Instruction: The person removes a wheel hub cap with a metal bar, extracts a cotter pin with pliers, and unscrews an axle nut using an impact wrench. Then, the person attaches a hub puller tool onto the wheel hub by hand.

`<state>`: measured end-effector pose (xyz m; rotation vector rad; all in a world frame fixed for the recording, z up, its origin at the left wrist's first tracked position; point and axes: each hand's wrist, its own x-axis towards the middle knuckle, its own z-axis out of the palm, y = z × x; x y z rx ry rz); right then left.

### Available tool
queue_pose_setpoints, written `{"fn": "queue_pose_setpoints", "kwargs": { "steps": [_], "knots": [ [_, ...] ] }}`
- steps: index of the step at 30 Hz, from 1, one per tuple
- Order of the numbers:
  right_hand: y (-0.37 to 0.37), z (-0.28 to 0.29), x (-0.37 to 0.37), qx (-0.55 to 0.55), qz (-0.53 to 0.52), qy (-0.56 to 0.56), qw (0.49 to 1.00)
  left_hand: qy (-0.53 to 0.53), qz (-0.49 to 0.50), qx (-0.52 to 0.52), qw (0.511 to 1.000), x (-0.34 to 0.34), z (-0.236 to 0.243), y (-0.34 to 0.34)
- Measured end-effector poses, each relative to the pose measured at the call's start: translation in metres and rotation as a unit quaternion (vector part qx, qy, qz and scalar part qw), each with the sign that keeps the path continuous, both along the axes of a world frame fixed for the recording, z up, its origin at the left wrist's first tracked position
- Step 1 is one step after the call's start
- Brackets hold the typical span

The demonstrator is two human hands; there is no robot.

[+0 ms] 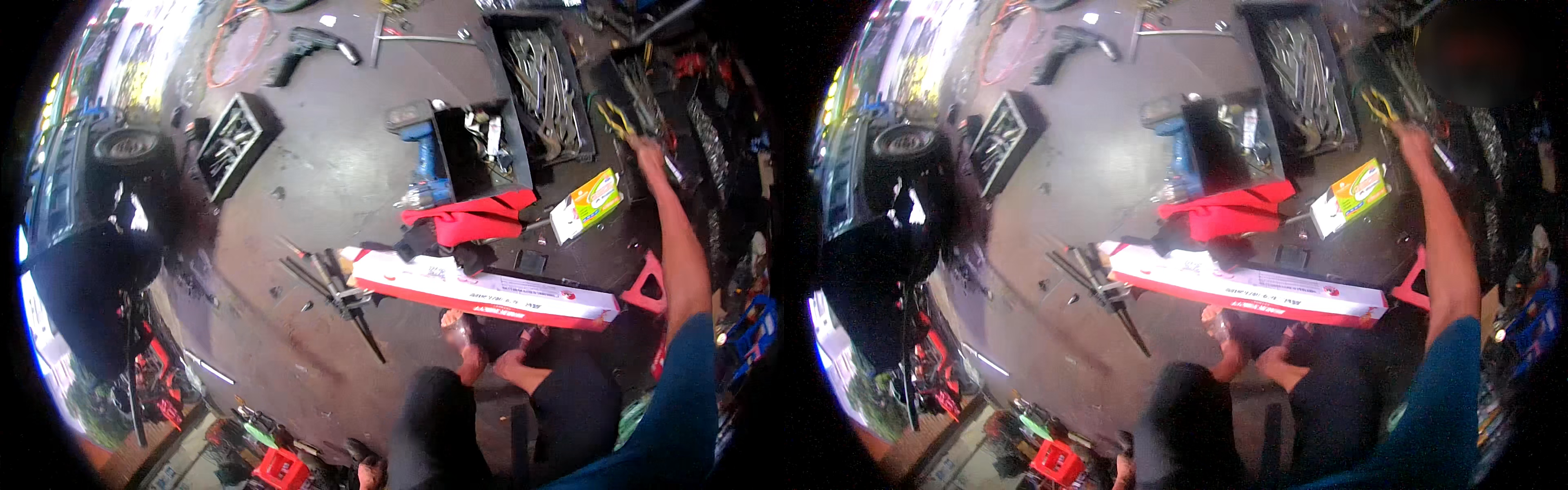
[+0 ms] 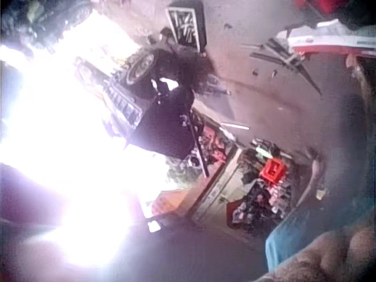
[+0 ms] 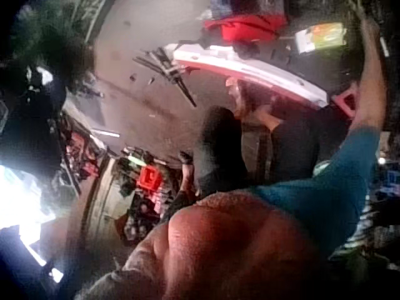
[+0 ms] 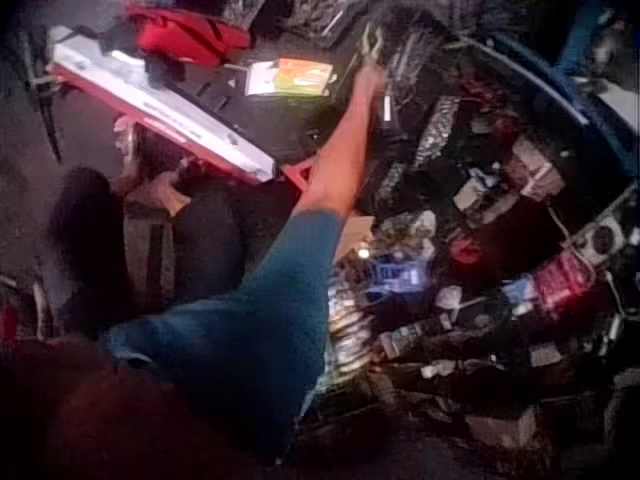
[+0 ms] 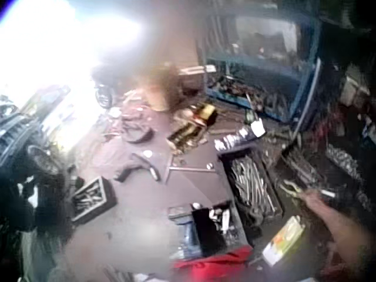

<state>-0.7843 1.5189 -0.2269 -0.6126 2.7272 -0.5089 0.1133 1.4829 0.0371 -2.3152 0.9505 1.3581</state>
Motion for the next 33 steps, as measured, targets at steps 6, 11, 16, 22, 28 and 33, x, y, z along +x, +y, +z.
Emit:
{"fn": "queue_pose_setpoints", "kwargs": {
  "steps": [6,11,16,22,28,33],
  "knots": [
    [0.052,0.188,0.128,-0.121,0.039,-0.045,0.991,-0.052,-0.189,-0.072,0.978,0.067,0.053,0.007],
    [-0.047,0.437,0.31,-0.024,0.102,-0.279,0.955,0.057,-0.31,-0.196,0.929,-0.142,0.195,-0.129],
    [-0.145,0.563,0.413,-0.013,0.372,-0.391,0.842,0.138,-0.536,-0.339,0.76,-0.239,0.318,-0.191],
    [-0.272,0.604,0.44,0.006,0.524,-0.512,0.681,0.131,-0.487,-0.416,0.757,-0.218,0.343,-0.226],
    [-0.356,0.553,0.369,-0.142,0.274,-0.371,0.876,0.091,-0.184,-0.346,0.916,-0.212,0.306,-0.284],
    [-0.323,0.406,0.206,0.043,0.071,-0.34,0.937,0.029,0.119,-0.162,0.979,-0.179,0.238,-0.343]
  ]
}}
